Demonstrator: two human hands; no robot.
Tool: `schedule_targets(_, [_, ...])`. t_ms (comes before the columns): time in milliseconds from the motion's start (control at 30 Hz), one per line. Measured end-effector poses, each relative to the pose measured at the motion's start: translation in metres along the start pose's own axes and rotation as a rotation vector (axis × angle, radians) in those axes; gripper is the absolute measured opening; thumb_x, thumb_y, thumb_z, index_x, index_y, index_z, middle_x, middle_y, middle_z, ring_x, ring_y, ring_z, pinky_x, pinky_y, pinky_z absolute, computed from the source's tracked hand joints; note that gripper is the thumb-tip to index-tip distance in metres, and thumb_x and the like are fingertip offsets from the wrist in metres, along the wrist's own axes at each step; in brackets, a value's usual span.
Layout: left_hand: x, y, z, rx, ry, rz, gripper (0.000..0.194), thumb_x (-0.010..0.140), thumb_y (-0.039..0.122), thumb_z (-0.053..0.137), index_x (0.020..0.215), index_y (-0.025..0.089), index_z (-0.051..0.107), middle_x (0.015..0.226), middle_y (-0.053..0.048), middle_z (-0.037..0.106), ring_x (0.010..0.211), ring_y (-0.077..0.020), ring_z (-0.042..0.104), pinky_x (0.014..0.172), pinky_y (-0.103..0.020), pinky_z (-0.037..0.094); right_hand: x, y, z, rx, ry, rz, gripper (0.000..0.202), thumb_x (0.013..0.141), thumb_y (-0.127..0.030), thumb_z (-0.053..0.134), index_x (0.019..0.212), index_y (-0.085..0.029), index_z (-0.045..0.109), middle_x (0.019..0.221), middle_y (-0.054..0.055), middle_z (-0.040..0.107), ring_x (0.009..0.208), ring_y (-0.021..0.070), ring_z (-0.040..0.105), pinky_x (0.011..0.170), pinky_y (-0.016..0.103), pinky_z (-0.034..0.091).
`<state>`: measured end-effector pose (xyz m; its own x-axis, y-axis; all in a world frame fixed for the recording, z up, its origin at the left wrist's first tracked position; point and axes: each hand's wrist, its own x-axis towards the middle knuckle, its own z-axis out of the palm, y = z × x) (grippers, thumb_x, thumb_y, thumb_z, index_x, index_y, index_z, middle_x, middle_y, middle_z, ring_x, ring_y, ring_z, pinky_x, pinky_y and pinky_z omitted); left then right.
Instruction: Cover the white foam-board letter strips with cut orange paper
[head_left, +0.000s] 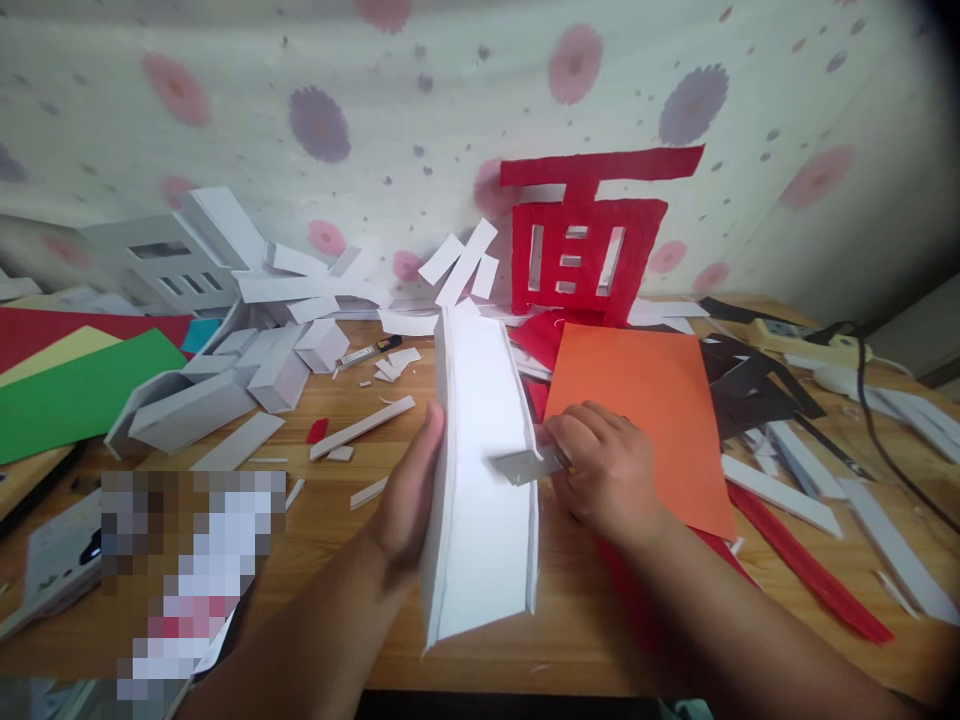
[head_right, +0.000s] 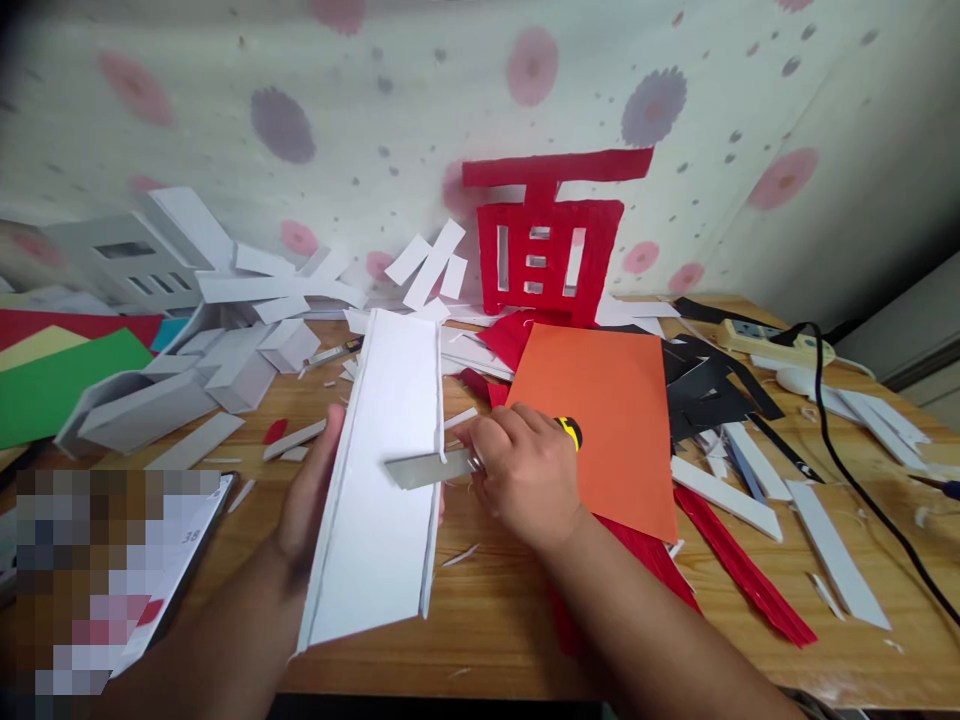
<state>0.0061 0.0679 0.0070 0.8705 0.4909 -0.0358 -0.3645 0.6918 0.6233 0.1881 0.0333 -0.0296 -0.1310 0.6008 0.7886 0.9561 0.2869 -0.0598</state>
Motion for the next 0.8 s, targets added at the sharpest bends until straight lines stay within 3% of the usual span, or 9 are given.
schedule_targets(233, [-0.008, -0.003, -0.005, 0.02, -0.021, -0.014, 0.064, 0.084, 0.065, 0.05, 0.122, 0.015, 0.061, 0.095, -0.011, 0.072, 0.096, -0.0299, 0.068, 0.081, -0.036, 0.051, -0.003, 0.035, 0.007, -0.057, -0.024, 0.351, 0.025, 0.089, -0.026, 0.051, 0.066, -0.019, 0.055, 0.059, 0.0, 0.056, 0.054, 0.0134, 0.049, 0.049, 0.025, 0.025])
schedule_targets(467, [0.0, -0.003, -0.009, 0.018, 0.01, -0.005, 0.065, 0.081, 0.065, 0.053, 0.122, 0.015, 0.062, 0.094, -0.012, 0.073, 0.097, -0.0316, 0.068, 0.081, -0.037, 0.051, 0.003, -0.009, -0.006, 0.127, -0.005, 0.0, 0.02, 0.075, -0.005, 0.044, 0.071, -0.018, 0.059, 0.06, 0.0, 0.055, 0.056, 0.0139, 0.045, 0.051, 0.025, 0.028])
schedule_targets(800, [-0.001, -0.007, -0.011, 0.062, 0.038, 0.016, 0.061, 0.082, 0.064, 0.053, 0.117, 0.015, 0.066, 0.093, -0.011, 0.074, 0.098, -0.0316, 0.068, 0.083, -0.037, 0.051, 0.005, -0.01, -0.01, 0.042, 0.004, -0.042, 0.02, 0.069, -0.003, 0.043, 0.064, -0.019, 0.053, 0.054, 0.0, 0.049, 0.054, 0.0146, 0.038, 0.05, 0.027, 0.022])
